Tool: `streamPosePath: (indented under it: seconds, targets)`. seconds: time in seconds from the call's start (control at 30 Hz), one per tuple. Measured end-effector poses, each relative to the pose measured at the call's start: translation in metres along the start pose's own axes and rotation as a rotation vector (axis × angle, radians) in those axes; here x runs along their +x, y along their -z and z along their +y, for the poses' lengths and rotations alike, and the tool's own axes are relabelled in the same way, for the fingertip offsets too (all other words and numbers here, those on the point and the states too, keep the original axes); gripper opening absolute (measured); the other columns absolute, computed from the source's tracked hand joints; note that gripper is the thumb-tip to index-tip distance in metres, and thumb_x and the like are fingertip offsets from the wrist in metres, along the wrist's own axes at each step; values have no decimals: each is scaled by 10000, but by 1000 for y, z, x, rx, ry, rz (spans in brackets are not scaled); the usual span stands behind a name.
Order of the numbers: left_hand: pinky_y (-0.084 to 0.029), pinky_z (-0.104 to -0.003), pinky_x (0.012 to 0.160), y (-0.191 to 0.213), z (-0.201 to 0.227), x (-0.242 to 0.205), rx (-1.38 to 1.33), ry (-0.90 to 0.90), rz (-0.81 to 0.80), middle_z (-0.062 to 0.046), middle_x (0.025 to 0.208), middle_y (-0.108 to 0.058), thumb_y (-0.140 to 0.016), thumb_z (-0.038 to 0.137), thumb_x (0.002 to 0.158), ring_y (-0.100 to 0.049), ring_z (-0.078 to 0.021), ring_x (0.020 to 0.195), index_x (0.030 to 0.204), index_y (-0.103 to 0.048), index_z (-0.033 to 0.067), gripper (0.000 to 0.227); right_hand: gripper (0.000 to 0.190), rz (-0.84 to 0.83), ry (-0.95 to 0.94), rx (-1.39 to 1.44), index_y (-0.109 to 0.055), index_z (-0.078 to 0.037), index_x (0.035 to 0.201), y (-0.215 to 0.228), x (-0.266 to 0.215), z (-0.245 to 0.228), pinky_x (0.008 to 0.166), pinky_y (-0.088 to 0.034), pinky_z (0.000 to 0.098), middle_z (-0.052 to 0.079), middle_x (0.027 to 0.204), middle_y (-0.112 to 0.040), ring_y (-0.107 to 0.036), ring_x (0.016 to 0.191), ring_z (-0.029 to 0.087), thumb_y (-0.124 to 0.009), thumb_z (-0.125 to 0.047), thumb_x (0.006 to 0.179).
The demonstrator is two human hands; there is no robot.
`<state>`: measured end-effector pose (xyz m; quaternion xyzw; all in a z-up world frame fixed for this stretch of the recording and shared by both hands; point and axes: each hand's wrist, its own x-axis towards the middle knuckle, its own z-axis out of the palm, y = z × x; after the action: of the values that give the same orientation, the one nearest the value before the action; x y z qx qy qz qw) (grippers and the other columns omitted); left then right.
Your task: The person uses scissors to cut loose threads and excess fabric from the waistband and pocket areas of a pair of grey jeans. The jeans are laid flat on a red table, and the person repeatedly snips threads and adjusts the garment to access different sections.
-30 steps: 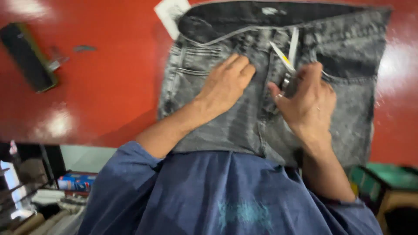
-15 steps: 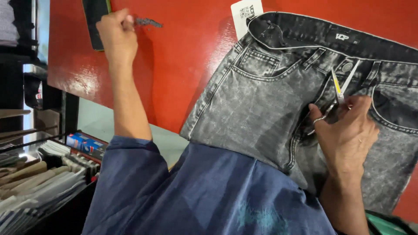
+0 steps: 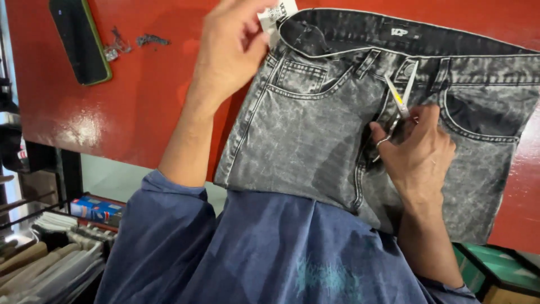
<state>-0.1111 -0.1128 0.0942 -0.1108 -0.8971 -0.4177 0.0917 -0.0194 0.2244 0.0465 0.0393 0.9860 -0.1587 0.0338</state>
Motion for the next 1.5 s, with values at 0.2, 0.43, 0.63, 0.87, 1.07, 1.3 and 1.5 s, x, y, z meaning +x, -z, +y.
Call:
streamPosePath:
  seconds: [0.2,0.43,0.63,0.87,1.07,1.3,1.5]
  targets:
    - [-464,-298,713,-14,13,15,-44,-144,-72,-104,1044,-578,-613,-189,821,-553,-190,849,1108,-662,28,363,590,86,83,51,-561,-60,1171,-10,0,10,637,-473,481,-7,729,-588,-631,653,286,-943,-392,869]
    - [-349,-401,736,-36,-22,18,317,-562,-49,-22,1019,-705,-883,-52,849,-581,-246,986,1105,-782,61,297,539,89,154,80,-552,-48,1171,-15,3,9,599,-478,439,-23,693,-587,-603,607,223,-932,-308,891]
    - [-363,-419,956,-34,-14,30,-42,-257,-211,-18,861,-584,-642,-12,1039,-523,-226,913,820,-568,66,244,519,90,172,96,-557,-42,1169,-16,3,8,599,-476,418,-27,701,-575,-583,599,202,-918,-293,893]
    - [-365,-307,697,-38,-20,35,-311,-167,-253,20,765,-485,-533,293,1156,-444,-115,722,813,-500,79,405,522,73,148,97,-559,-57,1171,-16,4,6,602,-469,437,-32,710,-581,-594,618,218,-916,-294,874]
    - [-377,-281,703,-34,-11,33,-379,-121,-303,32,755,-463,-559,286,1146,-431,-101,718,811,-503,90,393,529,84,172,92,-557,-59,1175,-18,4,9,618,-481,429,-19,737,-595,-602,635,211,-929,-287,876]
    - [-374,-261,700,-31,-7,31,-416,-79,-321,43,772,-487,-567,291,1132,-436,-85,726,831,-551,90,362,529,87,167,83,-561,-64,1179,-20,4,10,621,-480,428,-22,736,-608,-609,634,218,-926,-305,881]
    - [-383,-263,714,-33,-9,31,-447,-87,-317,36,790,-502,-578,252,1134,-450,-90,745,846,-567,77,337,533,87,166,67,-565,-67,1181,-21,4,11,648,-487,439,-21,728,-619,-622,644,231,-925,-324,882]
